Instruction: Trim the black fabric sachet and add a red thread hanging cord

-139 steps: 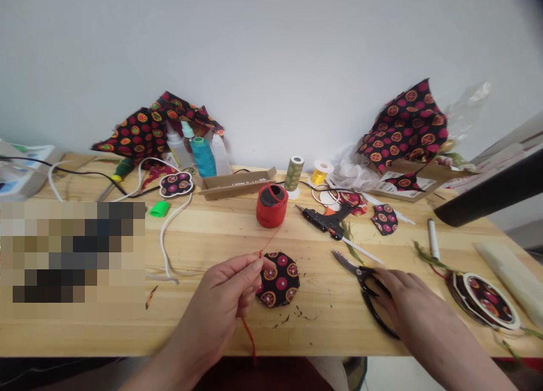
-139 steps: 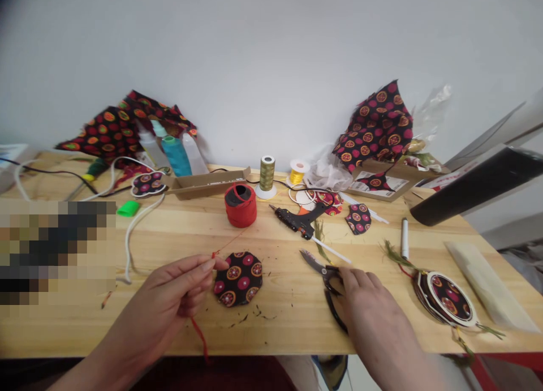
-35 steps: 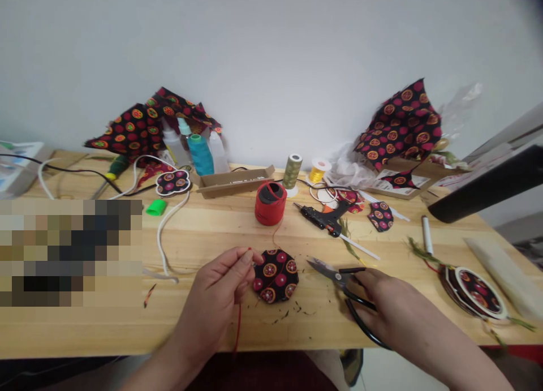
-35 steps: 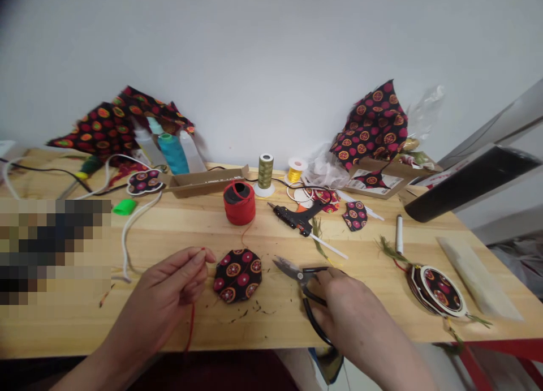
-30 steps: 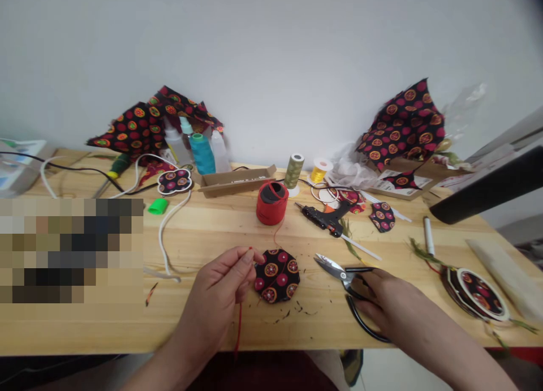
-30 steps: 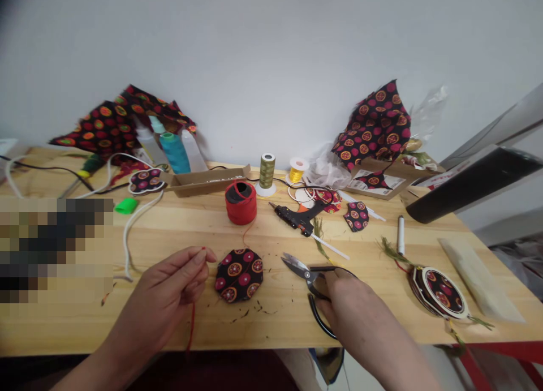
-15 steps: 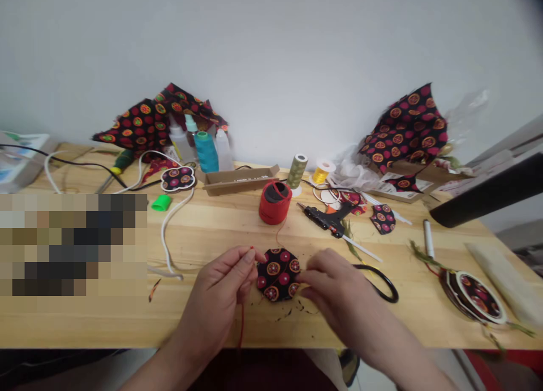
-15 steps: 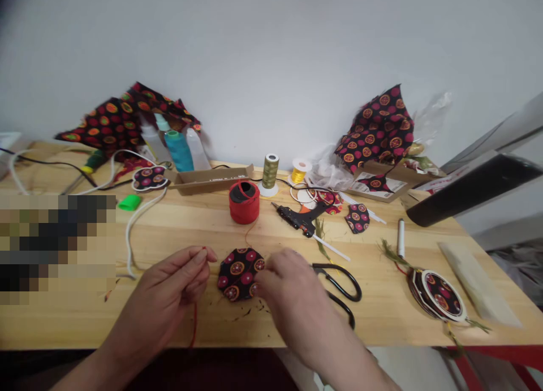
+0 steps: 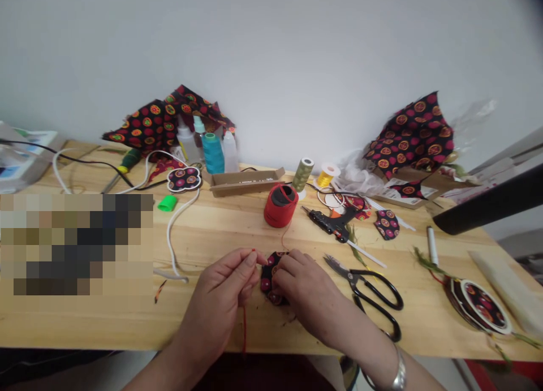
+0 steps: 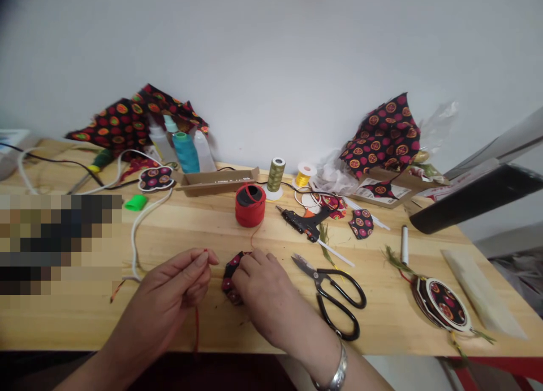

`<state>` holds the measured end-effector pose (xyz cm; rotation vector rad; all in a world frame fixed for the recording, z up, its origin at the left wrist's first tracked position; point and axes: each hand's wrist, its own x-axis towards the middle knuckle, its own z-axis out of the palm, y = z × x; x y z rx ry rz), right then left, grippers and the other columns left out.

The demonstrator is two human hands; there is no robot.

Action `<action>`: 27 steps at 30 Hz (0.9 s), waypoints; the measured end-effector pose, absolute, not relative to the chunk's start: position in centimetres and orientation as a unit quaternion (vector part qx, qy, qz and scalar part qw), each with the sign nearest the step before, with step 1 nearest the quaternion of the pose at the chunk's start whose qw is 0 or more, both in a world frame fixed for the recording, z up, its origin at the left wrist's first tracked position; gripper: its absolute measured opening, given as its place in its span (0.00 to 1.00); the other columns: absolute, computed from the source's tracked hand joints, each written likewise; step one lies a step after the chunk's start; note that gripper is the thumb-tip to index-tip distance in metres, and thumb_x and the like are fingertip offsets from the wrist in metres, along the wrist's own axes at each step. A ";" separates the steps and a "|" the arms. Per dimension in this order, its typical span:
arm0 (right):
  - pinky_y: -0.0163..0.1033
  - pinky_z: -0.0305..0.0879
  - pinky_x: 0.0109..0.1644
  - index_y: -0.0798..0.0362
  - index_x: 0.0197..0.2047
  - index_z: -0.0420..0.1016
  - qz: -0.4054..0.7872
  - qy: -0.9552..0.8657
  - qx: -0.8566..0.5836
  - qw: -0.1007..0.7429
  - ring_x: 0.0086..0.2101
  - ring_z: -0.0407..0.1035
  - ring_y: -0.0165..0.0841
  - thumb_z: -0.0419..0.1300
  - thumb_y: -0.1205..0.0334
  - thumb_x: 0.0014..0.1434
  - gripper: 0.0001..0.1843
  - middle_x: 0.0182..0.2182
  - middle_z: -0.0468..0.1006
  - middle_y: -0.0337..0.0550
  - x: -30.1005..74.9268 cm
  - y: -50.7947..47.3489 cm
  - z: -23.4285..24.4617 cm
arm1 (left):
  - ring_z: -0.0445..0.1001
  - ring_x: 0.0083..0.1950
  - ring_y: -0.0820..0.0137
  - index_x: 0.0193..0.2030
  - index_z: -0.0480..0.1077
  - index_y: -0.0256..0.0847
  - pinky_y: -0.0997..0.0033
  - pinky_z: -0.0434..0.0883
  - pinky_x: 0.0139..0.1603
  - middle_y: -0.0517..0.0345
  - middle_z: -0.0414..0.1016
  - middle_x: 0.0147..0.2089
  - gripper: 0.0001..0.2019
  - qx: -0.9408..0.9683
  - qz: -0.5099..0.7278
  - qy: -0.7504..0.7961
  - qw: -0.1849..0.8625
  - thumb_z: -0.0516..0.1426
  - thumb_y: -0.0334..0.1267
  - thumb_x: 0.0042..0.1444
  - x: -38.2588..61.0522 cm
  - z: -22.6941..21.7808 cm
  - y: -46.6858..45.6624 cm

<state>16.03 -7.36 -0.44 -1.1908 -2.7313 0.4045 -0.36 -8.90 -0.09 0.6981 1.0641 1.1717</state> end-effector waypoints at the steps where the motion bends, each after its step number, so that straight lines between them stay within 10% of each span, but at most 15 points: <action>1: 0.38 0.58 0.41 0.54 0.34 0.68 0.145 -0.903 -0.398 0.073 0.38 0.60 0.34 0.55 0.73 0.59 0.05 0.36 0.70 0.43 16.0 -7.3 -0.4 | 0.48 0.21 0.78 0.33 0.73 0.38 0.78 0.48 0.20 0.69 0.54 0.19 0.07 0.306 0.516 0.467 0.650 0.58 0.40 0.54 -0.3 -0.1 -8.9; 15: 0.30 0.46 0.22 0.56 0.31 0.69 0.596 -0.517 -0.420 0.448 0.19 0.53 0.22 0.57 0.58 0.59 0.10 0.22 0.68 0.35 19.2 -3.7 3.1 | 0.48 0.20 0.79 0.30 0.74 0.37 0.79 0.47 0.19 0.69 0.54 0.18 0.10 0.297 0.503 0.469 0.662 0.60 0.43 0.52 -0.4 0.1 -8.9; 27: 0.28 0.67 0.34 0.53 0.29 0.68 0.504 -0.503 -0.307 0.631 0.28 0.69 0.21 0.58 0.64 0.59 0.07 0.27 0.71 0.33 18.2 3.5 10.7 | 0.50 0.21 0.78 0.29 0.76 0.38 0.80 0.49 0.19 0.67 0.57 0.18 0.11 0.295 0.490 0.477 0.667 0.61 0.45 0.49 -0.1 0.5 -9.3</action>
